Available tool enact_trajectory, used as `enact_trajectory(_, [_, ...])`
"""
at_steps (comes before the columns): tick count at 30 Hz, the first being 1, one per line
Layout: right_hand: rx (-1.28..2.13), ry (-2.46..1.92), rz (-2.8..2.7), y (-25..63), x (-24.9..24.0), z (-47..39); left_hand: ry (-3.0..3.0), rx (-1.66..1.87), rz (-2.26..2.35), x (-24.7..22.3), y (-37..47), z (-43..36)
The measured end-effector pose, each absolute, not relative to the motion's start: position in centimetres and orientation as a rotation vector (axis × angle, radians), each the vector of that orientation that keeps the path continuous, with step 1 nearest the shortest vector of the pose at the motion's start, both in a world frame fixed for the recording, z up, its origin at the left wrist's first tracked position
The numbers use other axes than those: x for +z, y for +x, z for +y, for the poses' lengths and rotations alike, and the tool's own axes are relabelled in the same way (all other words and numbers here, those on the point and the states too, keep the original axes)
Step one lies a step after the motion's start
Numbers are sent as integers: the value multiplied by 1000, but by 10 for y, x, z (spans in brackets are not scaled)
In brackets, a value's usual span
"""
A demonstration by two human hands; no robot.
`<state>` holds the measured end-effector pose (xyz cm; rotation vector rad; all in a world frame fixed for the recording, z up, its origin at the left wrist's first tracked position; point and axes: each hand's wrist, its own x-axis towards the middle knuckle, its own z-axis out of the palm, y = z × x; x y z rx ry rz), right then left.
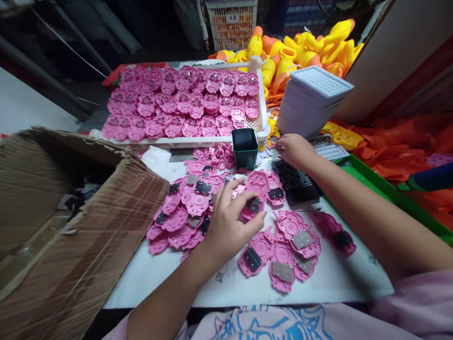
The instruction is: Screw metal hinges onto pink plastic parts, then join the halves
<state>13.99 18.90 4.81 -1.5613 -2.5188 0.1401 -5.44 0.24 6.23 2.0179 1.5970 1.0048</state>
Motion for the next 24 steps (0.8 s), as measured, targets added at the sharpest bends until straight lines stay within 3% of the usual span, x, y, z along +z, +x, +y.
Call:
enact_trajectory(11, [167,-1721,-2654,124,24,231,1293,1267,1297,53,-62,7])
enact_trajectory(19, [278,-1619,-2384,134,55,188,1198,1269,1362,59,-56,6])
enact_trajectory(22, [472,-1478,-2255,138,69,139,1240,1229,1362,58,-54,3])
enact_trajectory(24, [933,-1195,-1930,139,73,105,1246,1231,1320,56,-51,0])
